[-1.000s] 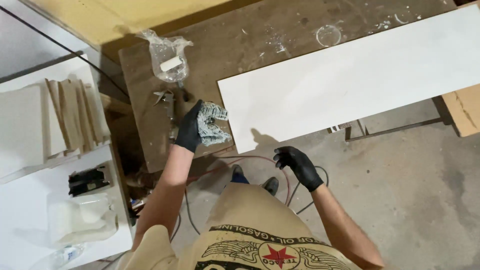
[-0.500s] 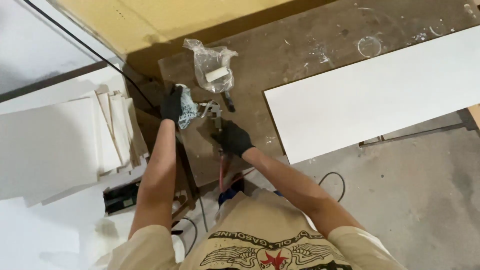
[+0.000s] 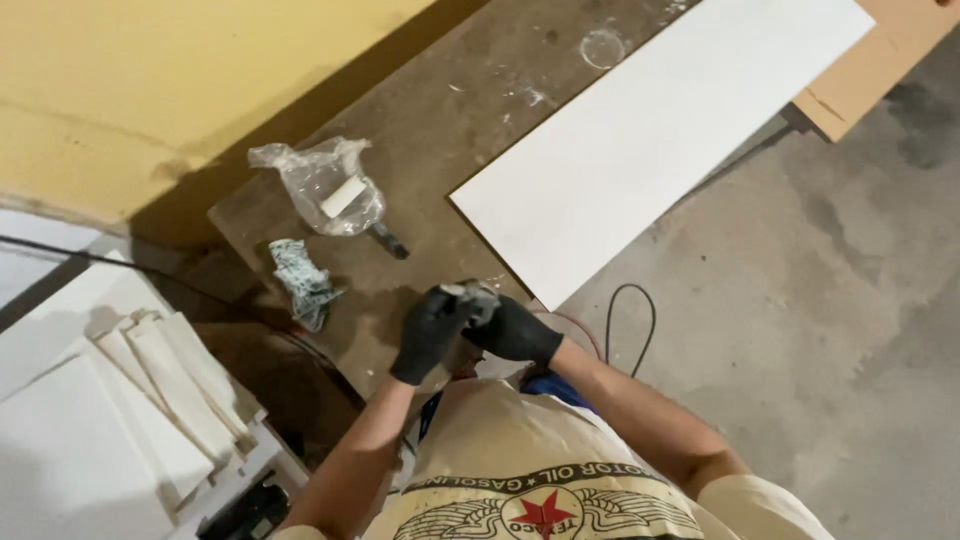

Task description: The person wipes a white rectangular board with a cloth, then pours a white liquid from a bottle into a paint tray. They use a paint roller to apply the white liquid onto the board in smooth, even strokes.

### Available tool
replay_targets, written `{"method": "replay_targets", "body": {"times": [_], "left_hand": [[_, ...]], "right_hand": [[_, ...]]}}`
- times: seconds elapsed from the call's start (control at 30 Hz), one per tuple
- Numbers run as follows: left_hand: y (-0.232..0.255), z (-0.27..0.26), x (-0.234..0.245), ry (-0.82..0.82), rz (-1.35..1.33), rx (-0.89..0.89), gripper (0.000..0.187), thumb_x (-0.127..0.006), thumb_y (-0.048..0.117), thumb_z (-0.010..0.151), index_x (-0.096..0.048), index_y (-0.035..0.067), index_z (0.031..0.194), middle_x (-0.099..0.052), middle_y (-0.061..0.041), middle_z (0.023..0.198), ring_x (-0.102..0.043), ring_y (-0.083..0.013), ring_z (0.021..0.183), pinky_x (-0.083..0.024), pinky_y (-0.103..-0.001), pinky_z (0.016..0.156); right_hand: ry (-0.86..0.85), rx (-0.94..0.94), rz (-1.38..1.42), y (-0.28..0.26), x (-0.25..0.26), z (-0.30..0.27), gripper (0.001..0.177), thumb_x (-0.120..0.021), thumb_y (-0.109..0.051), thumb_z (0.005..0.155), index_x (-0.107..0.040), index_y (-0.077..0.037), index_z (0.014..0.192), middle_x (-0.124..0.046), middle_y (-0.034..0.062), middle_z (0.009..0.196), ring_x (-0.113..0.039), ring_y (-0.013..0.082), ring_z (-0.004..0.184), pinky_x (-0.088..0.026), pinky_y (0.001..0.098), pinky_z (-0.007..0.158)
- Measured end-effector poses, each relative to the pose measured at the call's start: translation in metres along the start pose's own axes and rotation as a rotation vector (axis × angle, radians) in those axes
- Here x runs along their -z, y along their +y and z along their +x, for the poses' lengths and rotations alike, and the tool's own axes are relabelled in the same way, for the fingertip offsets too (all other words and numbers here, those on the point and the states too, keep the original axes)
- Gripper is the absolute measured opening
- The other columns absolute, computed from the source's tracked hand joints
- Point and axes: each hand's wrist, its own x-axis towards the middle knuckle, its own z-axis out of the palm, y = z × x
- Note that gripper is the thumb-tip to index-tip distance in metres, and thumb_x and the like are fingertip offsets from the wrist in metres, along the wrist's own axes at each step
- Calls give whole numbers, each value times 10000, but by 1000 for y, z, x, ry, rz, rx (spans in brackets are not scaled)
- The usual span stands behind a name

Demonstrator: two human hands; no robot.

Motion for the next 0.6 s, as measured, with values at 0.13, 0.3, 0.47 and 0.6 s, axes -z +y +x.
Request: {"method": "replay_targets", "body": {"times": [0.13,0.3,0.47,0.6], "left_hand": [[29,21,-72,-296,-409,40,322,-892,133,818,-714,161,1085,-720,-8,952,-695,-112,855,-612,-298,739],[18,55,-155,-600,-286,-380,574,-781,119,931,-556,120,1459,-538,-72,1506,-500,-230,1415,-489,-368,1118],[-33,81,-175,-382,525,-755,429,-636,398,1024,-659,145,1369,-637,-115,1409,-588,-265,1340,-441,-407,1158],[-35,131,-150,-360,946,-794,448,-573,316,1045,-590,173,1469,-575,-88,1518,-519,-274,1420,-327,-465,1214]], "right_hand": [[206,-119,240,-23,70,-46,431,-786,-226,863,-684,-12,1223,-750,210,1103,-711,365,1056,-580,452,925],[430,-227,385,112,55,-158,262,-635,-179,986,-735,13,1136,-770,222,935,-752,338,903,-617,349,648],[751,-521,476,122,65,-202,324,-521,-26,1056,-483,93,1355,-730,263,1129,-694,211,876,-565,390,760],[447,-767,-194,27,96,-144,465,-655,-374,1007,-567,-157,1409,-745,220,1084,-710,415,995,-581,506,803]]}}
